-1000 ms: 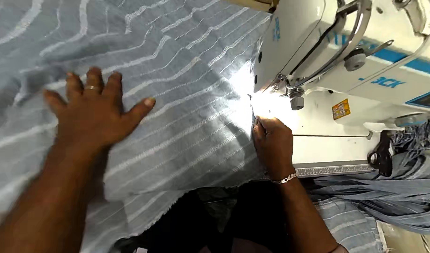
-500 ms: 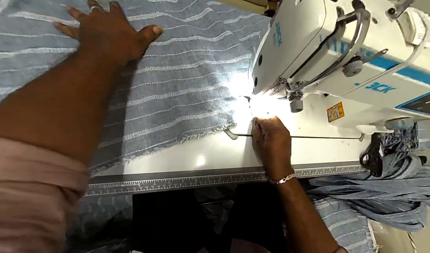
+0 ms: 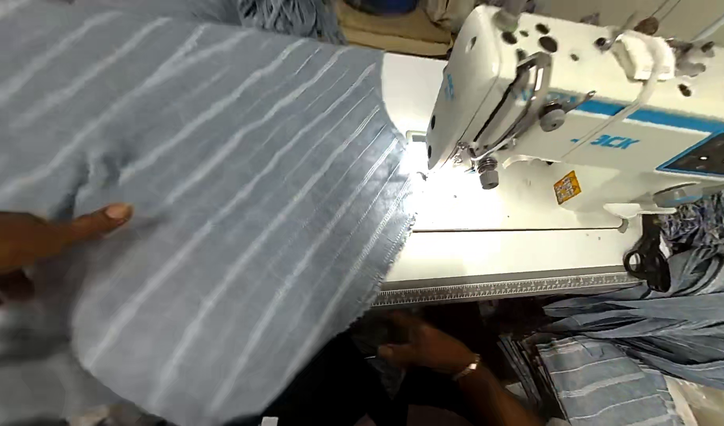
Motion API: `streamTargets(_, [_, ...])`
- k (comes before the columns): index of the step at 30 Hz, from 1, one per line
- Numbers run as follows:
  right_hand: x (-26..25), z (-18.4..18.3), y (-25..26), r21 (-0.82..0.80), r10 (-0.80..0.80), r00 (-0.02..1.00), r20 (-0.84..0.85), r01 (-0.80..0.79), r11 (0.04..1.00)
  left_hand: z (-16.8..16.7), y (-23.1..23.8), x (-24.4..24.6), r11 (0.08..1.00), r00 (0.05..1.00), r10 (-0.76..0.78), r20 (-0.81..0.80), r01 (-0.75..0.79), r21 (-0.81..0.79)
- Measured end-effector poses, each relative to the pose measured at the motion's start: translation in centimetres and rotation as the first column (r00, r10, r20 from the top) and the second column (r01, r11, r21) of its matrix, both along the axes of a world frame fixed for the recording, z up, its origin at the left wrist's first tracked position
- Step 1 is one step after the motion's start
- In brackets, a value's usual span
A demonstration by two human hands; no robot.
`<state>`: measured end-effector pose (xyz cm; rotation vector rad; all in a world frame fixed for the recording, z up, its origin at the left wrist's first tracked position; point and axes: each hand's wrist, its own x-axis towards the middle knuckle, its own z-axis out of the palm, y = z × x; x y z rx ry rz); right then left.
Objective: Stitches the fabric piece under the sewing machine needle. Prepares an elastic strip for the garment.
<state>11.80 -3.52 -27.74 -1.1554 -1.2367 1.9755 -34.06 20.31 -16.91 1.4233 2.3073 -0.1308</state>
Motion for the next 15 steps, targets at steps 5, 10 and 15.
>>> streamTargets(5, [-3.2, -0.4, -3.0, -0.005, 0.006, 0.994, -0.108, -0.007, 1.000, 6.2, 1.1, 4.6, 0.921, 0.929, -0.352, -0.113, 0.365, 0.132])
streamTargets(10, [5.8, 1.1, -9.9, -0.101, 0.160, 0.984, 0.081, -0.151, 0.983, 0.3, -0.5, 7.8, 0.858, 0.911, -0.399, -0.106, 0.412, 0.309])
streamTargets(15, [8.2, 1.3, -6.5, 0.140, -0.162, 0.945, 0.283, 0.126, 0.982, -3.1, -1.3, 8.9, 0.718, 0.869, -0.469, -0.156, 0.478, 0.506])
